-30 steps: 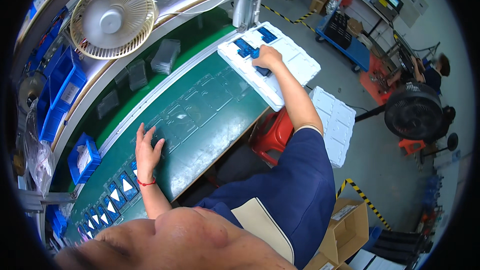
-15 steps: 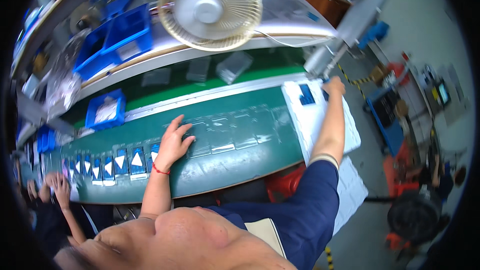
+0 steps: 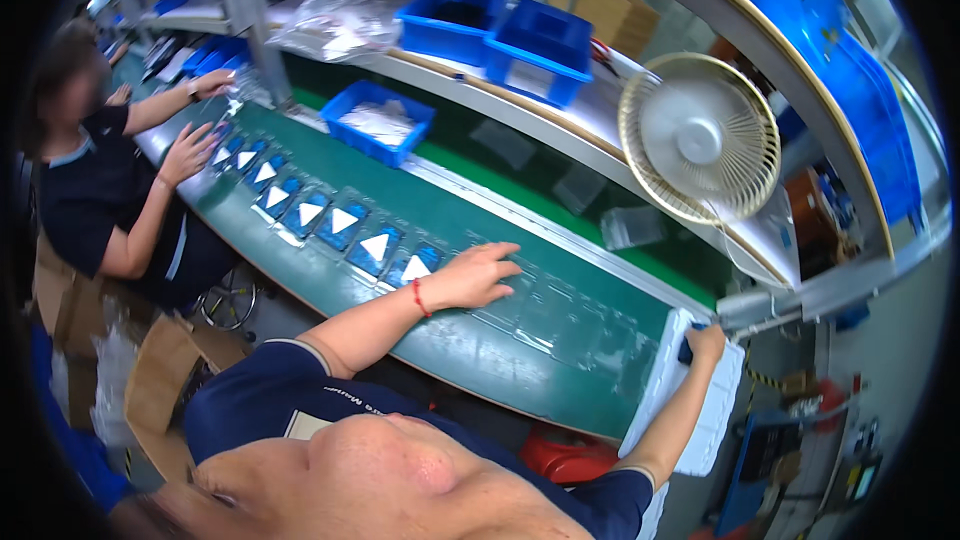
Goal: The person assembles small blue electronic components into clear plastic packaging. They pick up the blue components from a white tray, place them into the plastic cases, and then insert white triangular paper inserts into the packaging. The person repeats this process for multiple units on a green assembly table.
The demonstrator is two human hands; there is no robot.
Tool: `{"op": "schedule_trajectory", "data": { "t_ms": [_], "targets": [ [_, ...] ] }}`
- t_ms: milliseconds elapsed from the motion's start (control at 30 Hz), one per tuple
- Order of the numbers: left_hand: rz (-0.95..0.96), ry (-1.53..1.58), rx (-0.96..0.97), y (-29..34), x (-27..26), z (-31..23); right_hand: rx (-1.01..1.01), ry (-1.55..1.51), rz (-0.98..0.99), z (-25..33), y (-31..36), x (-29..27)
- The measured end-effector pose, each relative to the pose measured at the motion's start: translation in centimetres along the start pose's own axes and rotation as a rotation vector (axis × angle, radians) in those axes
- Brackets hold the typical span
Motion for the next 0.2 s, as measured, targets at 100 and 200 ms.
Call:
{"op": "schedule_trajectory", "data": {
  "t_ms": [100, 200],
  "targets": [
    [-0.021, -0.012, 0.013, 0.1, -0.2, 0.4, -0.011, 0.005, 0.079, 0.6, -0.5, -0.9],
    [0.012, 0.008, 0.014, 0.2, -0.9, -0.4, -0.157, -0.198, 0.057, 0.3, -1.7, -0.4]
  ]
}}
Point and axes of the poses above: each hand's wrist, its own y-axis away from the middle knuckle, its own x-axis out of the palm, z = x × y, the point moved 2 cm from there along -y, towards the middle knuckle, and after that the axes turned 7 degrees about y, right-handed, at the moved point
